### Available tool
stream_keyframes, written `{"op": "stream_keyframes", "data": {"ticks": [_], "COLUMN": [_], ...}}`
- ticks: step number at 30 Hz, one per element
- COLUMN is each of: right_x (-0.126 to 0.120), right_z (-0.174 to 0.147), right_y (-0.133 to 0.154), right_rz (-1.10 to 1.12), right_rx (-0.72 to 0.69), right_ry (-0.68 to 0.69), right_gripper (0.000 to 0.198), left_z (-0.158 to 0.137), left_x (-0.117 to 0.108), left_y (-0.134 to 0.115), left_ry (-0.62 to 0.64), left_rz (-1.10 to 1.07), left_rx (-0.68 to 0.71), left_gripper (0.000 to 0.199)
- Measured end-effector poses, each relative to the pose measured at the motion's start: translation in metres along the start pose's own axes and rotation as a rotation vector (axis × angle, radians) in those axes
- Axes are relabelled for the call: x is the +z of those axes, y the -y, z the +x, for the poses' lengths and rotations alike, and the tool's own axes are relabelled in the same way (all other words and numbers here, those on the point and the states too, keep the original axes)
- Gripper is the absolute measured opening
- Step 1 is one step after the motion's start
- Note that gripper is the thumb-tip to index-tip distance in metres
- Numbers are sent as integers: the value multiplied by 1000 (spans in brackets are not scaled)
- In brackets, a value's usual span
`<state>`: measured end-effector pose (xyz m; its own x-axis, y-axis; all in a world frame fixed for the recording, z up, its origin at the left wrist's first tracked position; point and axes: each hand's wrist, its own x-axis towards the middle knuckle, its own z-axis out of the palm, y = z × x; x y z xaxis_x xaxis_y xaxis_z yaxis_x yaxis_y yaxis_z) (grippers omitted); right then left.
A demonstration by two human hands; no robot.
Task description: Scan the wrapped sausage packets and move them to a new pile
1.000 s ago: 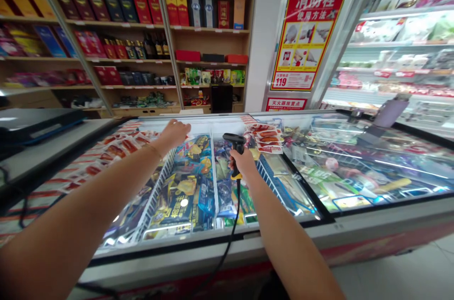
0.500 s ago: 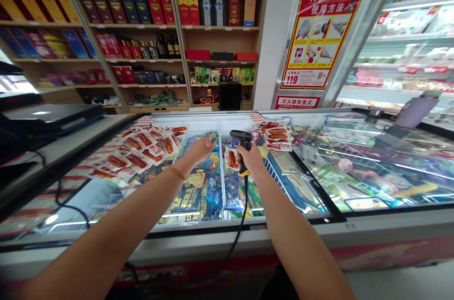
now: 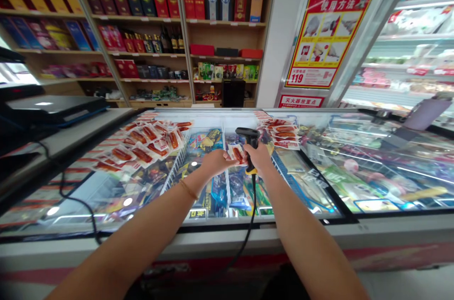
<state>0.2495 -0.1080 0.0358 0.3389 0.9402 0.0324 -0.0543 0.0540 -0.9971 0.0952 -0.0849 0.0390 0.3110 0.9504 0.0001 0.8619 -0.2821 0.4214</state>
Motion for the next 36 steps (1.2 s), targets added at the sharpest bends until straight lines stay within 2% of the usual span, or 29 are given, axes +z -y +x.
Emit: {"op": "stream_keyframes", "data": {"ticks": [4, 12, 14, 20, 22, 26, 31, 36], "right_x": [4, 2, -1, -4, -4, -7, -7, 1], "right_z": [-1, 0, 3, 10, 10, 11, 12, 3], "right_y": [-3, -7, -8, -7, -6, -6, -6, -4], "right_rz": [-32, -23, -12, -35, -58, -146, -185, -146], "right_rx": [-9, 19, 16, 51, 60, 63, 127, 134], "right_ry": [54, 44, 10, -116, -148, -191, -106, -5], "right_gripper": [24, 19, 18, 13, 11, 10, 7, 6], "left_z": [-1, -6, -7, -8, -8, -5, -3, -2], "left_x": [8, 14, 15, 19, 19, 20, 20, 15], "left_y": [-3, -8, -6, -1, 1, 6, 9, 9], "left_ry": [-98, -130, -140, -196, -184, -159, -133, -123], "left_rz": [54, 101, 90, 46, 57, 7, -58, -133], "left_rx": [23, 68, 80, 36, 38, 75, 121, 152], "left_gripper": [66, 56, 56, 79, 75, 57, 55, 50]}}
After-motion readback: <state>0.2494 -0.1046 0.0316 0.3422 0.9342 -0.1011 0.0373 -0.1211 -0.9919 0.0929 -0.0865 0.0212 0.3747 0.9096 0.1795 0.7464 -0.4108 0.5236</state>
